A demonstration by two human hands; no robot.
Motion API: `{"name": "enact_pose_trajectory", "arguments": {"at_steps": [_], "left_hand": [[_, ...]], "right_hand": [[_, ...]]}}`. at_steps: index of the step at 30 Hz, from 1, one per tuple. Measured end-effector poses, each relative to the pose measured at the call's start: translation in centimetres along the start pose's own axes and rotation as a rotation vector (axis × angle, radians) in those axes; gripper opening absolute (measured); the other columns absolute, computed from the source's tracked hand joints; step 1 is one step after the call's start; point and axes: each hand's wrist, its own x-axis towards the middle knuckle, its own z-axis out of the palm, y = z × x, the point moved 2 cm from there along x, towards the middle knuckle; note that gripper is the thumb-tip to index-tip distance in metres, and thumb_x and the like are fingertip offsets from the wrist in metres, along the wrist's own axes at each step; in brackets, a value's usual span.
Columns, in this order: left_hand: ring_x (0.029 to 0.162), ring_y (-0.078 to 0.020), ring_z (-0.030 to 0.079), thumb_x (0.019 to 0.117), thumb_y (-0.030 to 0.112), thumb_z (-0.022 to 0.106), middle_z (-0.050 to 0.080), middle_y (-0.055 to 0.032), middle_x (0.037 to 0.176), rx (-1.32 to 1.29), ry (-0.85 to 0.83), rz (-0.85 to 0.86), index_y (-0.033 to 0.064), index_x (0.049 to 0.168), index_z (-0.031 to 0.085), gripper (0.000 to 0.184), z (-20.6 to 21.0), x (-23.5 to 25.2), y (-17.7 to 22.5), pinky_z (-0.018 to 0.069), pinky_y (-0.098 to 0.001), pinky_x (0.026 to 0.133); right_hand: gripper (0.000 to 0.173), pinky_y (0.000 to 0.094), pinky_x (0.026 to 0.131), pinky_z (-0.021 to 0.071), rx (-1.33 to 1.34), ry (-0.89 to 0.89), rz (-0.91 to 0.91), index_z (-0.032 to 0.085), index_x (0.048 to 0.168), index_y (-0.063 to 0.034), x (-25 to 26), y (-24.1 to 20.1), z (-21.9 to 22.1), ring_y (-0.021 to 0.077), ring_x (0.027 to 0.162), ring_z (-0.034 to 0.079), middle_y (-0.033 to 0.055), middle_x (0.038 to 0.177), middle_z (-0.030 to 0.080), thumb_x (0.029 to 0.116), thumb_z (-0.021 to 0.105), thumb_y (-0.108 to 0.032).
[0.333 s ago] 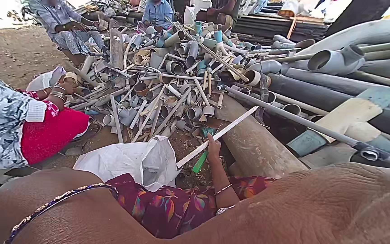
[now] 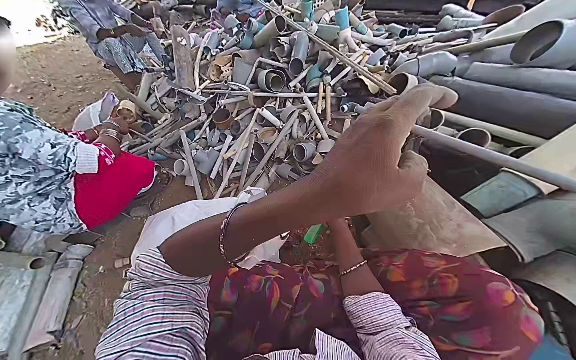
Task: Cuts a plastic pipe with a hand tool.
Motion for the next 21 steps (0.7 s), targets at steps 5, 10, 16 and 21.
{"name": "enact_pose_trajectory", "arguments": {"at_steps": [5,10,16,21], "left_hand": [[0.122,-0.0293,0.060,0.1029,0.022,0.060,0.063,-0.0192,0.132,-0.045,0.055,-0.531,0.0003,0.138,0.057,0.041,3.1,4.4,-15.8,0.0464,-0.0489,0.104],[0.126,-0.0272,0.060,0.1043,0.022,0.060,0.061,-0.0212,0.138,-0.413,0.275,-0.550,-0.0037,0.142,0.053,0.046,6.4,1.0,-22.1,0.0481,-0.0418,0.107],[0.098,-0.0331,0.067,0.1060,0.035,0.056,0.065,-0.0221,0.122,-0.454,0.213,-0.547,0.0035,0.148,0.045,0.054,8.4,-0.7,-25.6,0.0565,-0.0455,0.083],[0.045,-0.0050,0.037,0.1129,0.028,0.034,0.042,0.0029,0.061,-0.724,0.603,-0.501,-0.0006,0.108,0.063,0.041,7.0,0.5,-28.4,0.0365,-0.0194,0.045]], "right_hand": [[0.042,0.0315,0.056,0.0433,-0.018,-0.018,-0.165,0.060,0.081,-0.0066,-0.2,1.1,0.6,0.0112,0.055,0.048,0.0011,0.065,0.052,0.0997,0.065,-0.044],[0.037,0.0259,0.052,0.0428,-0.118,-0.081,-0.267,0.058,0.071,-0.0060,0.0,1.4,2.2,0.0070,0.049,0.047,-0.0015,0.057,0.051,0.1025,0.064,-0.025],[0.017,0.0340,0.062,0.0473,-0.433,-0.091,-0.463,0.063,0.081,0.0013,-0.4,1.6,4.0,0.0127,0.061,0.054,0.0048,0.069,0.056,0.0938,0.067,-0.010],[0.051,0.0590,0.086,0.0496,-0.657,-0.205,-0.644,0.064,0.132,0.0034,0.9,2.1,4.2,0.0409,0.099,0.064,0.0271,0.110,0.065,0.0896,0.075,-0.024]]}}
